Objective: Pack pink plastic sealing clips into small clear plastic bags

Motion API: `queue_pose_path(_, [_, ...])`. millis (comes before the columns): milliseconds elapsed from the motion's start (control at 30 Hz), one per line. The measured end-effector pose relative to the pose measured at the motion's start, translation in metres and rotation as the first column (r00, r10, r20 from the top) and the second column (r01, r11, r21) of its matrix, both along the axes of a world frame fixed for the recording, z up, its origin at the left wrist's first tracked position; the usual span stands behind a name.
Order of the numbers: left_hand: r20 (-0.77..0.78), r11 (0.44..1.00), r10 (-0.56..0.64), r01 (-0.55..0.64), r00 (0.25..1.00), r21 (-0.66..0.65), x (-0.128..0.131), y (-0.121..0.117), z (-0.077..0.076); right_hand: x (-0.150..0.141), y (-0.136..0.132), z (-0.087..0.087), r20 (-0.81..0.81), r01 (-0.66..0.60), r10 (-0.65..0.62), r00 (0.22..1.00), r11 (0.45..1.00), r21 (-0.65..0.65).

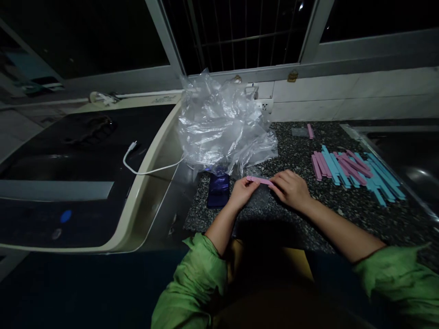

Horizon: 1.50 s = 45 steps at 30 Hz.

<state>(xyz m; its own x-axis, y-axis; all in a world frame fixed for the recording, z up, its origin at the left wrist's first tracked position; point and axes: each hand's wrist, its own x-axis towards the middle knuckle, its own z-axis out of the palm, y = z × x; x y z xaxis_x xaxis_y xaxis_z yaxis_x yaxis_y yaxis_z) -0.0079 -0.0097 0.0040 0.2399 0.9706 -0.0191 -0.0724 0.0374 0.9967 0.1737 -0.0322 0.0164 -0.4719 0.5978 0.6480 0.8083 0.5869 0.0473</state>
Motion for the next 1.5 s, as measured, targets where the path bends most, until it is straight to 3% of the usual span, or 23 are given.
queue_pose_path(100, [-0.208, 0.972, 0.134, -0.088, 0.969, 0.216, -0.009, -0.004, 0.002, -0.002, 0.000, 0.000, -0.060, 0.009, -0.009, 0.998, 1.000, 0.005])
queue_pose_path(200, [-0.425, 0.886, 0.392, -0.210, 0.816, 0.414, -0.020, -0.006, -0.002, -0.002, 0.001, 0.000, -0.100, 0.007, -0.008, 0.995, 1.000, -0.008])
queue_pose_path(233, [-0.469, 0.868, 0.432, -0.215, 0.770, 0.447, -0.022, -0.007, -0.004, -0.002, 0.001, -0.001, -0.102, 0.005, -0.007, 0.995, 1.000, -0.011])
queue_pose_path(300, [-0.507, 0.867, 0.429, -0.183, 0.747, 0.464, -0.024, -0.006, -0.008, -0.003, 0.001, -0.001, -0.104, 0.002, -0.004, 0.995, 1.000, -0.012])
queue_pose_path(467, [-0.347, 0.879, 0.407, -0.258, 0.845, 0.401, -0.019, -0.005, -0.009, -0.005, -0.001, -0.002, -0.105, -0.002, 0.002, 0.995, 1.000, -0.004])
queue_pose_path(533, [-0.227, 0.908, 0.355, -0.276, 0.907, 0.315, -0.016, -0.005, -0.006, -0.006, -0.001, -0.003, -0.102, -0.015, 0.014, 0.995, 1.000, -0.005])
queue_pose_path(667, [-0.035, 0.976, 0.193, -0.189, 0.981, 0.106, -0.013, -0.007, 0.002, -0.006, -0.002, -0.003, -0.075, -0.021, 0.020, 0.997, 1.000, -0.019])
queue_pose_path(800, [0.057, 0.992, 0.124, -0.124, 0.991, 0.000, -0.012, -0.007, 0.005, -0.006, -0.002, -0.003, -0.054, -0.022, 0.021, 0.998, 0.999, -0.027])
queue_pose_path(967, [0.079, 0.995, 0.059, -0.065, 0.995, 0.078, -0.017, -0.006, -0.001, -0.005, -0.001, -0.005, -0.051, -0.027, 0.025, 0.998, 0.999, -0.023])
queue_pose_path(1167, [0.027, 0.993, 0.102, -0.104, 0.994, 0.063, -0.016, -0.004, -0.006, -0.006, -0.002, -0.004, -0.058, -0.050, 0.050, 0.997, 0.999, -0.009])
queue_pose_path(1333, [0.084, 0.994, 0.095, -0.091, 0.992, -0.057, -0.011, -0.004, -0.003, -0.009, -0.004, -0.004, -0.119, -0.075, 0.070, 0.990, 0.996, -0.041])
queue_pose_path(1500, [0.147, 0.995, 0.089, -0.082, 0.985, -0.058, -0.008, -0.005, -0.003, -0.012, -0.004, -0.005, -0.227, -0.107, 0.093, 0.970, 0.993, -0.048])
